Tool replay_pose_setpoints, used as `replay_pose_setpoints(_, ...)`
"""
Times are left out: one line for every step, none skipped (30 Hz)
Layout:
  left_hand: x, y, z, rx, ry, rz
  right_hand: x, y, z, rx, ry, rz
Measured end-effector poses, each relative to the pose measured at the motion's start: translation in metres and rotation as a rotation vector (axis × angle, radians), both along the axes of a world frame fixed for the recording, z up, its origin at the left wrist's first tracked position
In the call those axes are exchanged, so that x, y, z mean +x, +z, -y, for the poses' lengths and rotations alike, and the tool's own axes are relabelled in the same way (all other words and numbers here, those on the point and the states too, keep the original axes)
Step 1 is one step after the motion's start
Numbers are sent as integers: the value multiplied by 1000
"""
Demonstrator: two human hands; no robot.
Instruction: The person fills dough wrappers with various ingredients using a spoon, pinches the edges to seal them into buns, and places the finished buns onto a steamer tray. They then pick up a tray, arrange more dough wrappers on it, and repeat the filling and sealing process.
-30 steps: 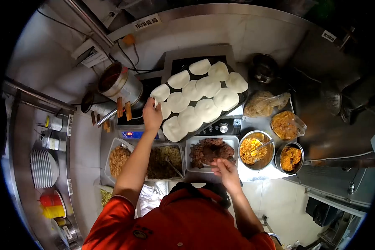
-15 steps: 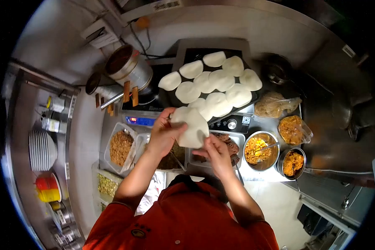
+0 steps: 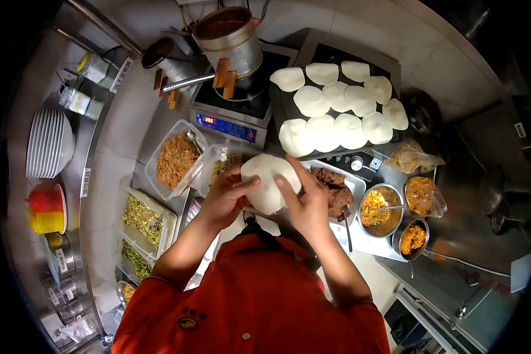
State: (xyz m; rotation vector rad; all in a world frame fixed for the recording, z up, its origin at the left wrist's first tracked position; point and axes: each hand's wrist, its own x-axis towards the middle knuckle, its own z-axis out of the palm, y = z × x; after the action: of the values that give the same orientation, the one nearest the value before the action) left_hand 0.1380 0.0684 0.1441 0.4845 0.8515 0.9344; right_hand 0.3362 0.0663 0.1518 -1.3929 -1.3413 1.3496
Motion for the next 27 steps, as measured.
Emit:
replay_pose_setpoints(-3, 0, 4, 44, 41, 45, -8, 7, 4, 268, -88, 151)
replay_pose_setpoints(-7, 3, 8, 45, 39, 60, -13, 10, 6, 541, -173, 302)
replay_pose_setpoints(-10, 7, 11, 51, 50, 101, -13, 12, 15, 563, -132, 255)
replay_pose_setpoints(-13, 9, 15, 54, 61, 142, -16, 21, 21, 620, -80, 335)
replay_pose_setpoints(-17, 8, 21, 43, 54, 149, -20, 29, 26, 672, -29, 395)
replay_pose_setpoints(-21, 9, 26, 40, 50, 162, -24, 35, 31, 722, 20, 454)
replay_pose_setpoints(-27, 11, 30, 51, 11, 152, -32, 37, 37, 732, -10, 481)
replay_pose_setpoints(-31, 14, 34, 64, -28, 142, -37, 39, 41, 732, -11, 493)
replay_pose_setpoints(-25, 18, 38, 59, 25, 152, -40, 41, 44, 767, -27, 557)
replay_pose_setpoints(-24, 21, 41, 57, 22, 162, -43, 42, 48, 800, -42, 621)
replay_pose_setpoints(-25, 24, 45, 33, 47, 149, -47, 40, 50, 814, -54, 612)
replay_pose_setpoints(-26, 25, 49, 7, 71, 136, -50, 40, 52, 810, -52, 622)
replay_pose_setpoints(-29, 22, 51, 4, 69, 144, -53, 40, 55, 811, -50, 600)
replay_pose_setpoints(-34, 18, 54, 20, 36, 104, -56, 40, 57, 813, -47, 576)
replay_pose_setpoints(-37, 14, 55, 36, 4, 61, -57, 39, 59, 813, -44, 580)
replay_pose_setpoints(-39, 11, 58, 36, 6, 64, -59, 38, 60, 821, -36, 581)
replay_pose_setpoints(-41, 9, 61, 48, -12, 12, -61, 38, 62, 827, -27, 581)
replay_pose_setpoints(-43, 7, 62, 63, -29, -39, -62, 37, 63, 826, -23, 581)
replay_pose_setpoints(-44, 6, 64, 62, -27, -38, -62, 36, 64, 856, -13, 590)
replay_pose_setpoints(-46, 5, 65, 55, -50, -23, -62, 35, 66, 885, -3, 599)
replay_pose_setpoints(-48, 5, 67, 49, -73, -10, -63, 33, 68, 883, -1, 599)
replay_pose_setpoints(-50, 6, 67, 48, -72, -9, -64, 32, 69, 899, -5, 602)
replay_pose_setpoints(-52, 11, 68, 51, -99, -43, -64, 31, 71, 916, -10, 605)
replay_pose_setpoints(-53, 14, 68, 55, -127, -77, -64, 28, 71, 916, -10, 605)
replay_pose_setpoints(-51, 16, 68, 55, -127, -77, -63, 26, 71, 945, -4, 615)
replay_pose_setpoints(-49, 17, 69, 47, -110, -47, -62, 25, 72, 975, 2, 624)
replay_pose_setpoints(-47, 19, 70, 40, -94, -16, -61, 26, 73, 975, 1, 624)
